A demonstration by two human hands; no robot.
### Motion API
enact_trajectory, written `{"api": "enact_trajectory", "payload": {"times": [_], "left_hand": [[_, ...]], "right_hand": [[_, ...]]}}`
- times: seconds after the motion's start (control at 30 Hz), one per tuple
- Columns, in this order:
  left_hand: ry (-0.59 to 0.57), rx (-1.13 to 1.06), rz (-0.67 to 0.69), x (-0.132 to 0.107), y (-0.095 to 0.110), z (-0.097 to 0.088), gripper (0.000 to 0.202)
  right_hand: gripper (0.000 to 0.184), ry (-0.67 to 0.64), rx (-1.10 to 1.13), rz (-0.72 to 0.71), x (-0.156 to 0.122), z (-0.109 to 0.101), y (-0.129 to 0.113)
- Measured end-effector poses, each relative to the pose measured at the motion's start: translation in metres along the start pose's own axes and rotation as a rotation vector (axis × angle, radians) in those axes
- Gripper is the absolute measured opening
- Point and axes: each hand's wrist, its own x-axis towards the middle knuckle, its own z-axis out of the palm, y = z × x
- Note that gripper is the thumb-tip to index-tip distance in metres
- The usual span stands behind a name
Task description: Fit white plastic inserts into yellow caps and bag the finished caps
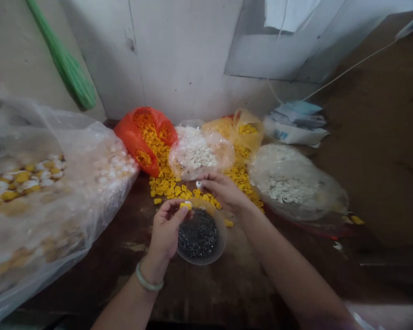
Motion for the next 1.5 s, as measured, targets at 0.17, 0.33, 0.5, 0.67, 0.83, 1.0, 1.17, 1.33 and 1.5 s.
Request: {"api": "enact_trajectory", "payload": {"times": [0.17, 0.33, 0.5, 0.67, 0.83, 1.0, 1.17, 1.33, 1.5], "left_hand": [[-0.053, 0.036, 0.035, -0.003, -0.002, -0.001, 0.034], [-0.086, 0.089, 0.062, -0.005, -0.004, -0.004, 0.031], [-0.133, 0.059, 0.0, -0.006, 0.001, -0.001, 0.033], [-0.109, 0.037, -0.046, -0.008, 0.001, 0.0, 0.037], [-0.098, 0.015, -0.017, -0.007, -0.002, -0.002, 0.035], [-0.095, 0.044, 0.087, -0.006, -0.001, -0.001, 0.03], [-0.124, 0.072, 0.066, -0.008, 0.001, -0.002, 0.029], [-0.165, 0.097, 0.009, -0.008, 0.002, -0.005, 0.029], [-0.201, 0.067, -0.038, -0.005, -0.001, -0.007, 0.034]], "right_hand": [[0.019, -0.091, 0.596, 0.067, -0.059, 0.031, -0.014], [0.014, -0.024, 0.422, -0.075, -0.069, 0.034, -0.016], [0.024, -0.03, -0.027, -0.327, -0.073, 0.022, -0.024], [0.011, -0.005, -0.035, -0.287, -0.077, 0.021, -0.025], [0.024, 0.217, 0.564, -0.015, -0.08, 0.047, -0.015], [0.021, 0.317, 0.596, 0.049, -0.086, 0.065, -0.011], [0.02, 0.288, 0.348, -0.098, -0.091, 0.06, -0.012], [0.019, 0.368, -0.029, -0.31, -0.093, 0.053, -0.013], [0.029, 0.333, -0.202, -0.413, -0.092, 0.055, -0.01]]}}
